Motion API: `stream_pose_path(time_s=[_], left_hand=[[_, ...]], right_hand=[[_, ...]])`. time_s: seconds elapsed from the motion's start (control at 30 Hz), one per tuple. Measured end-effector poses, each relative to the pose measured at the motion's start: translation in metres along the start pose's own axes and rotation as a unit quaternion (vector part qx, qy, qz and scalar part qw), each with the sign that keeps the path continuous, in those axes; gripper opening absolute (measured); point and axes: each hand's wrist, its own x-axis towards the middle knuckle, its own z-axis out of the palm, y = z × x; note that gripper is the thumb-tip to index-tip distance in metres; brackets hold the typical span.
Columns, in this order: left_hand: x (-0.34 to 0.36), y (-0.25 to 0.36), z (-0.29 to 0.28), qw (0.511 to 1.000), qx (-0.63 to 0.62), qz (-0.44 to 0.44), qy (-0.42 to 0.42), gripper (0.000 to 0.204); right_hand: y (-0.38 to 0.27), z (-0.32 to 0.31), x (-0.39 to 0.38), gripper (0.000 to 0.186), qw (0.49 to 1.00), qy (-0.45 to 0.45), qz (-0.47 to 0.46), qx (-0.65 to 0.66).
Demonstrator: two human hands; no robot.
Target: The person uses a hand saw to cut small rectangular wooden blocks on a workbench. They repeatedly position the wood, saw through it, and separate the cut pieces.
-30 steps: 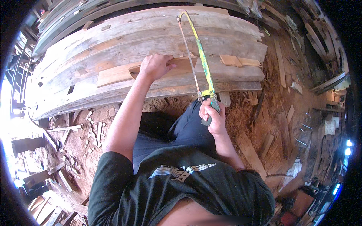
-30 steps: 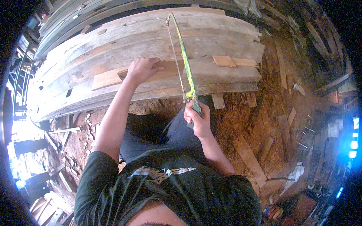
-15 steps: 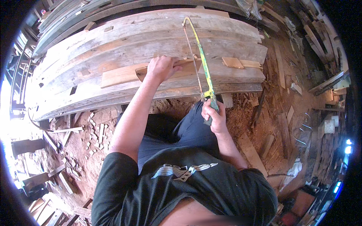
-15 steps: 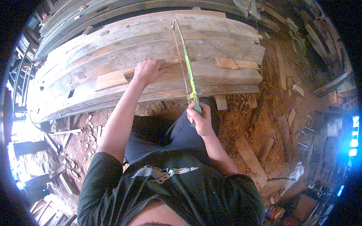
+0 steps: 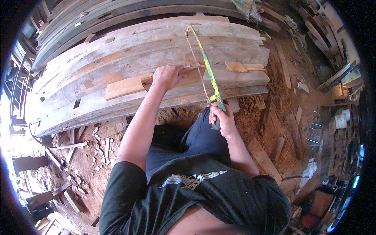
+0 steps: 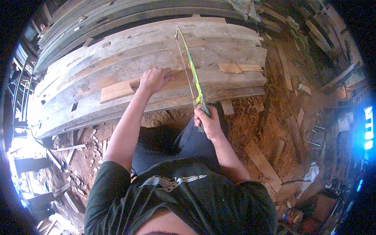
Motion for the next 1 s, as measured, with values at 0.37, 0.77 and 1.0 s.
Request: stream_pose_path(time_s=[0.37,0.77,1.0], left_hand=[[-0.002,0.001,-0.001,1.0,0.002,0.003,0.008,0.045],[-0.002,-0.001,0.004,1.0,0.014,0.002,0.019,0.047],[-0.004,0.0,0.004,0.998,0.023,0.025,0.048,0.046]], right_hand=[[0.001,-0.011,0.007,0.024,1.0,-0.027,-0.005,0.0],[0.012,-0.008,0.004,0.023,0.997,-0.004,-0.012,-0.072],[0.018,0.003,0.0,0.022,0.993,0.006,-0.009,-0.115]])
